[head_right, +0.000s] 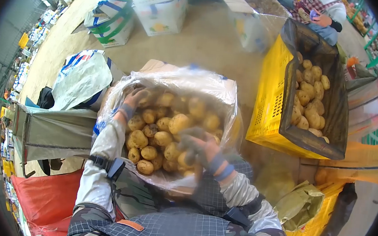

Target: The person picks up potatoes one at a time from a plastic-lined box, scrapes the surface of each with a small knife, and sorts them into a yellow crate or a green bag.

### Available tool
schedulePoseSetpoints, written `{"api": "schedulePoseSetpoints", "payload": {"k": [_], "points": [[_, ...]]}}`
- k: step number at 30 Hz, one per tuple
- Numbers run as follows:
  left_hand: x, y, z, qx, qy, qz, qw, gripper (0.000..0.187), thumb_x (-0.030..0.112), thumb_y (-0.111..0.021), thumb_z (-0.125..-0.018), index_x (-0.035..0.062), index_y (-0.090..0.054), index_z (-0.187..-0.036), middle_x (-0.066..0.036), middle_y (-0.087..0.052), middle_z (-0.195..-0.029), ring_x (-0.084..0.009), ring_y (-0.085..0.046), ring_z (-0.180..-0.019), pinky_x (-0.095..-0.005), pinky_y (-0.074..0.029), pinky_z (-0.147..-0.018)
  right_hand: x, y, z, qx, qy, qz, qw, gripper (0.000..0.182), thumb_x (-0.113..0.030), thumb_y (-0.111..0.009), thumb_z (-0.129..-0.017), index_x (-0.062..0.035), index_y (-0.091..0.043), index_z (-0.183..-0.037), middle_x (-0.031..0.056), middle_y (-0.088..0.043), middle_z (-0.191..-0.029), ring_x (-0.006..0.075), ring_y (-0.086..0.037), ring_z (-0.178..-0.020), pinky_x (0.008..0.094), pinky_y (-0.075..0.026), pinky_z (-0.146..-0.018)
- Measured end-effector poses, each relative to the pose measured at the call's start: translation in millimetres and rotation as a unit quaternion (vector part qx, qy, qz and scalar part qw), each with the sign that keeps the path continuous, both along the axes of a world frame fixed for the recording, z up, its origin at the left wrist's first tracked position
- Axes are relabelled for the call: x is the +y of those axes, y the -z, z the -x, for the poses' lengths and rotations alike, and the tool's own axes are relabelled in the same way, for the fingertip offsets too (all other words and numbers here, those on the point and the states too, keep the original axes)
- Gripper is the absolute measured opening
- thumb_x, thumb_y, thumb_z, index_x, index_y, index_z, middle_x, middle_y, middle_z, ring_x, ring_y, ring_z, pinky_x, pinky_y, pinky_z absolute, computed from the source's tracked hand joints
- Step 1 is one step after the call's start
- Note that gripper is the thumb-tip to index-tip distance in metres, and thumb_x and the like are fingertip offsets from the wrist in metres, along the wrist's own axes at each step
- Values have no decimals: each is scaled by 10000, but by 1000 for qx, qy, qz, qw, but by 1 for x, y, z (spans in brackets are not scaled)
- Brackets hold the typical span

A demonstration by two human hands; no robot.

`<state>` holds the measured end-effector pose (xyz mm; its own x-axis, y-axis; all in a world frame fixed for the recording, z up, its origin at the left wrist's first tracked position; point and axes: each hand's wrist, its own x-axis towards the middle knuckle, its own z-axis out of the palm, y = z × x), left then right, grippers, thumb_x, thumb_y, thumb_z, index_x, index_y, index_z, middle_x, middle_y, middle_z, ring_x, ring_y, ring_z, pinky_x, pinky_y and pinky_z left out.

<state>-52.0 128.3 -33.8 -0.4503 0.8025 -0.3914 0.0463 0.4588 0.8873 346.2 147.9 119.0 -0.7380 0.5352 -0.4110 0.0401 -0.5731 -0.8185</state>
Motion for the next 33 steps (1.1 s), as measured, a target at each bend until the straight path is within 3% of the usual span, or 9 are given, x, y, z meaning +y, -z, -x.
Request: {"api": "schedulePoseSetpoints", "payload": {"k": [2,5,6,8,9,12,19,22,33], "points": [[-38,-101,-63,-104,-16,-118,987,752,386,-712,-852,-46,-482,-1422,-140,-578,-1356,-239,-565,-1225,-351,-449,-1067,1,-1,3,-4,-1,22,1000,329,-221,-602,-972,-1,-598,-1217,90,-699,-914,83,-587,-580,208,-455,-515],[-82,-142,-99,30,55,-235,970,745,338,-699,-849,-57,-451,-1430,-172,-554,-1380,-270,-559,-1243,-375,-444,-1076,-2,20,13,6,-18,-40,999,413,-275,-657,-939,4,-596,-1237,132,-712,-940,176,-657,-665,290,-522,-599],[-95,-147,-115,29,46,-247,968,751,336,-695,-845,-57,-444,-1433,-176,-553,-1378,-273,-556,-1247,-378,-442,-1078,-6,35,20,-40,-4,-218,975,453,-295,-672,-925,3,-587,-1255,147,-713,-954,219,-670,-723,326,-533,-652],[-118,-150,-142,22,30,-274,961,761,331,-689,-838,-57,-430,-1439,-184,-549,-1373,-280,-550,-1257,-385,-439,-1082,-14,44,43,-125,20,-551,825,535,-334,-702,-895,1,-568,-1290,178,-716,-982,304,-697,-841,399,-555,-758],[-130,-141,-148,47,19,-267,962,751,281,-702,-815,-50,-438,-1435,-178,-541,-1381,-294,-537,-1275,-400,-429,-1096,-18,28,46,-223,-53,-548,804,578,-347,-705,-875,-24,-542,-1326,214,-703,-1034,388,-665,-999,458,-522,-892],[-146,-133,-176,42,-21,-278,959,723,158,-736,-776,-22,-461,-1420,-183,-547,-1368,-299,-542,-1264,-399,-431,-1084,-14,13,65,-284,-161,-510,796,549,-330,-684,-880,-59,-537,-1334,221,-696,-1064,388,-659,-1020,457,-523,-892],[-148,-131,-178,58,23,-270,961,774,180,-765,-740,-23,-464,-1423,-174,-561,-1355,-287,-551,-1250,-400,-435,-1073,-15,45,62,-295,-164,-572,748,528,-318,-654,-887,-69,-533,-1335,211,-693,-1107,386,-649,-1066,446,-517,-925],[-148,-121,-176,62,29,-276,959,778,175,-768,-729,-24,-473,-1421,-179,-564,-1350,-295,-555,-1246,-402,-429,-1078,-10,47,66,-305,-169,-532,772,527,-306,-643,-894,-73,-519,-1350,206,-686,-1140,381,-641,-1088,439,-510,-942],[-146,-117,-172,140,41,-250,957,746,186,-751,-735,-3,-502,-1412,-204,-563,-1343,-331,-545,-1252,-412,-425,-1083,-16,51,68,-312,-246,-561,726,636,-311,-634,-906,-114,-429,-1475,198,-681,-1162,367,-644,-1096,439,-509,-935]]}}
